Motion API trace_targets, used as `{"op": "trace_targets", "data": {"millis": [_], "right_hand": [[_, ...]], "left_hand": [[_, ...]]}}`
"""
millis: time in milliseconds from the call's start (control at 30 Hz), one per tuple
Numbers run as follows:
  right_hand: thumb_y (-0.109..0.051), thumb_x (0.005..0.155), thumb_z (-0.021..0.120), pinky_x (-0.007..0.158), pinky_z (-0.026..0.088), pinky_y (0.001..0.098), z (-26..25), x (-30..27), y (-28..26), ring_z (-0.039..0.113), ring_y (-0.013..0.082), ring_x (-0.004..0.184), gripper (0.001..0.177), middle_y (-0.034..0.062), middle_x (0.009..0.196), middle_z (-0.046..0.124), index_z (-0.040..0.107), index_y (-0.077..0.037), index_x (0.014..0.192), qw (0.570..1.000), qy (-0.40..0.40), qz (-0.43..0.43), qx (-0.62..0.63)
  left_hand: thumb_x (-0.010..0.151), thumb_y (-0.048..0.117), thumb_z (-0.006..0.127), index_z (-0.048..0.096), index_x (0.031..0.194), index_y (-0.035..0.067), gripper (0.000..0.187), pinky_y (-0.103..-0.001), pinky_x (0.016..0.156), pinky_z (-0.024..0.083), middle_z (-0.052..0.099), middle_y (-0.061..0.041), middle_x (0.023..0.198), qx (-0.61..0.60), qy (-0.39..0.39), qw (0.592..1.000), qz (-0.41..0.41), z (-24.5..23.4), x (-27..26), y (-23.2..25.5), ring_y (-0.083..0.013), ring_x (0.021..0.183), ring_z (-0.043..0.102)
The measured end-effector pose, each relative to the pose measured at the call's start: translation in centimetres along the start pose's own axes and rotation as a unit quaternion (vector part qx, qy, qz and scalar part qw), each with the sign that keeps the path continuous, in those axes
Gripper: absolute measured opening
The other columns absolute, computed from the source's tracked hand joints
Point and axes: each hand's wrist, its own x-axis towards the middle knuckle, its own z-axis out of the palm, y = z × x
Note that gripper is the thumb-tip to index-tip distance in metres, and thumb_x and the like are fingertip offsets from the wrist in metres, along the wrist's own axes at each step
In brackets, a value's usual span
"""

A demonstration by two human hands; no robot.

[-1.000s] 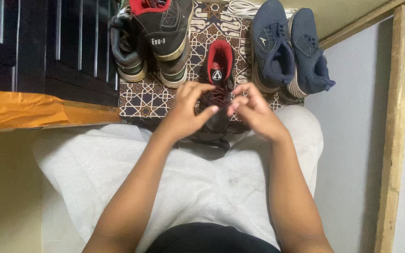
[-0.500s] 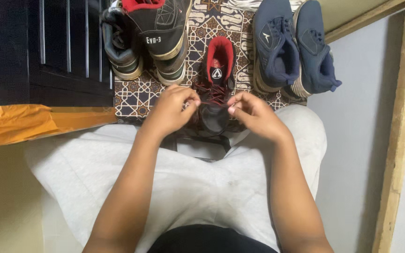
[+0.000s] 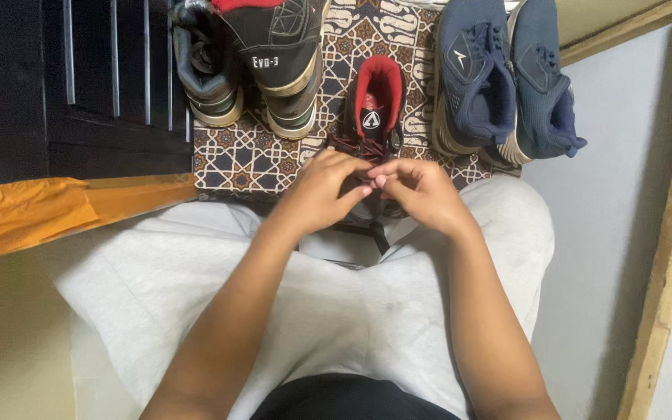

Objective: The person removes the laces from a black and red sneaker, then threads and ties the laces back through the eyelets. They repeat the process on a second sneaker of the same pair, finishing with a tied bow on each shoe.

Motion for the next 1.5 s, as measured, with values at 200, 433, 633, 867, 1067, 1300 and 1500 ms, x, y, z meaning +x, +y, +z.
{"op": "trace_targets", "data": {"millis": [200,433,633,867,1067,1300,1500], "right_hand": [[-0.011,0.097,0.073,0.074,0.053,0.0244,0.0,0.6,0.3,0.063,0.0075,0.081,0.017,0.0014,0.090,0.071,0.069,0.001,0.109,0.992,0.116,-0.044,0.029],[-0.021,0.089,0.086,0.071,0.056,0.0274,0.8,2.9,-0.3,0.065,0.0142,0.079,0.047,0.0095,0.098,0.070,0.061,0.006,0.118,0.903,0.324,-0.200,-0.197],[-0.023,0.098,0.074,0.065,0.052,0.0317,0.8,3.7,-0.2,0.065,0.0161,0.067,0.026,0.0137,0.079,0.072,0.071,0.001,0.109,0.939,0.259,-0.081,-0.213],[-0.017,0.109,0.054,0.067,0.048,0.0309,-0.8,3.1,0.6,0.056,0.0128,0.070,0.024,0.0108,0.079,0.066,0.067,0.000,0.119,0.965,0.190,-0.044,-0.174],[-0.015,0.111,0.048,0.079,0.051,0.0268,-1.6,3.3,1.2,0.061,0.0090,0.086,0.027,0.0050,0.099,0.070,0.064,-0.001,0.128,0.983,0.149,-0.056,-0.093],[-0.014,0.110,0.047,0.087,0.056,0.0271,-1.8,3.5,1.4,0.067,0.0091,0.094,0.030,0.0039,0.109,0.071,0.061,-0.002,0.133,0.991,0.121,-0.048,-0.015],[-0.017,0.110,0.053,0.082,0.054,0.0287,-2.0,3.4,1.3,0.063,0.0114,0.089,0.028,0.0069,0.102,0.070,0.066,-0.001,0.130,0.991,0.123,-0.014,-0.051]], "left_hand": [[0.094,0.015,0.071,0.075,0.102,0.006,0.012,-0.033,0.071,0.058,0.074,-0.010,0.089,-0.136,0.047,0.980,-0.137,3.1,0.9,-1.1,-0.0215,0.076,0.074],[0.092,0.013,0.073,0.076,0.101,0.007,0.011,-0.039,0.069,0.057,0.071,-0.013,0.088,-0.031,0.144,0.983,-0.113,4.8,2.1,-2.1,-0.0288,0.077,0.072],[0.093,0.016,0.071,0.077,0.104,0.010,0.014,-0.042,0.072,0.057,0.072,-0.011,0.092,0.036,0.173,0.981,-0.073,6.1,2.3,-2.6,-0.0330,0.081,0.072],[0.095,0.018,0.069,0.077,0.107,0.012,0.016,-0.044,0.063,0.056,0.070,-0.009,0.088,0.113,0.141,0.982,-0.051,6.8,2.7,-2.8,-0.0331,0.071,0.071],[0.096,0.020,0.068,0.076,0.112,0.012,0.019,-0.045,0.062,0.056,0.067,-0.010,0.088,0.108,0.129,0.985,-0.046,6.9,3.0,-3.0,-0.0338,0.071,0.071],[0.095,0.021,0.068,0.076,0.110,0.015,0.018,-0.045,0.062,0.056,0.066,-0.009,0.084,0.123,0.128,0.982,-0.058,7.4,3.2,-3.4,-0.0324,0.070,0.070],[0.094,0.020,0.069,0.077,0.110,0.014,0.019,-0.045,0.061,0.055,0.065,-0.009,0.082,0.121,0.122,0.983,-0.058,7.6,3.4,-3.4,-0.0322,0.069,0.069]]}}
